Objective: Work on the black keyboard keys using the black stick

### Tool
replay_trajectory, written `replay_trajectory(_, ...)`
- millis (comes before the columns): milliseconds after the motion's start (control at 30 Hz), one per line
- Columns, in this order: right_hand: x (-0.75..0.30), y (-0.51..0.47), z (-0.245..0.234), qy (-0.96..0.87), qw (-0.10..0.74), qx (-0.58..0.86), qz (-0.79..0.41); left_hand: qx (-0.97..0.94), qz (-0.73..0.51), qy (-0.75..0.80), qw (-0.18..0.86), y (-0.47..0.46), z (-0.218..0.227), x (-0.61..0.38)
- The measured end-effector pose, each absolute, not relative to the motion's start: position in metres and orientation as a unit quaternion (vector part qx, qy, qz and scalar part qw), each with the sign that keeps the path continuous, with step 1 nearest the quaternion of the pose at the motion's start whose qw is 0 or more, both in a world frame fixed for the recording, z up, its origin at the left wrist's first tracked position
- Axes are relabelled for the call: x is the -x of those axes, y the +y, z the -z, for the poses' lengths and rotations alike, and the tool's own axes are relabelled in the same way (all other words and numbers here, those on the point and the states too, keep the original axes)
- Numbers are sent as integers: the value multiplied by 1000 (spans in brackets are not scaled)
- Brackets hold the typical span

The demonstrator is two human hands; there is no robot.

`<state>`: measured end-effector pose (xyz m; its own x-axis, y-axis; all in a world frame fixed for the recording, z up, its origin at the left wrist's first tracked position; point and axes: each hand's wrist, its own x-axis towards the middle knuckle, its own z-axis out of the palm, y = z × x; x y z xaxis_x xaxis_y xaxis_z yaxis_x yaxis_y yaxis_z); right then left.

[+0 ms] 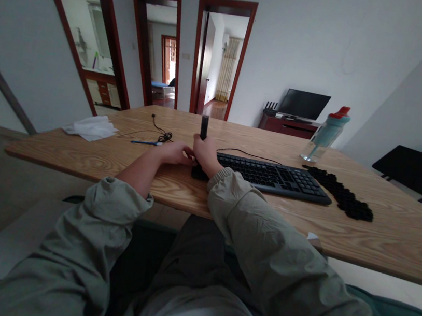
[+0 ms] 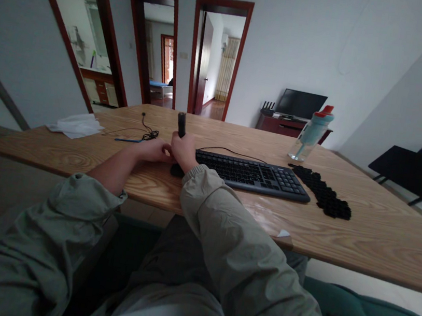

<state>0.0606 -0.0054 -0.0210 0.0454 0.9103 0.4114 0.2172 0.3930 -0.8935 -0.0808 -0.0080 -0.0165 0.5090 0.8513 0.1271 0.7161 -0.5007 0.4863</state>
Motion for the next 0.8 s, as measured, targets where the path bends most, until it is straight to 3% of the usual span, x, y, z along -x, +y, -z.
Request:
replay_trajectory(133, -89, -1, 9, -506, 623, 408, -434, -841, -125, 493, 185, -16, 10, 80)
replay_trajectory(400, -158, -2, -14, -321, 702, 289, -566, -851, -217, 461, 127, -22, 7, 57)
replay_trajectory(800, -212, 0, -20, -224, 740, 231, -590, -884, -352, 302, 54, -5, -7, -66)
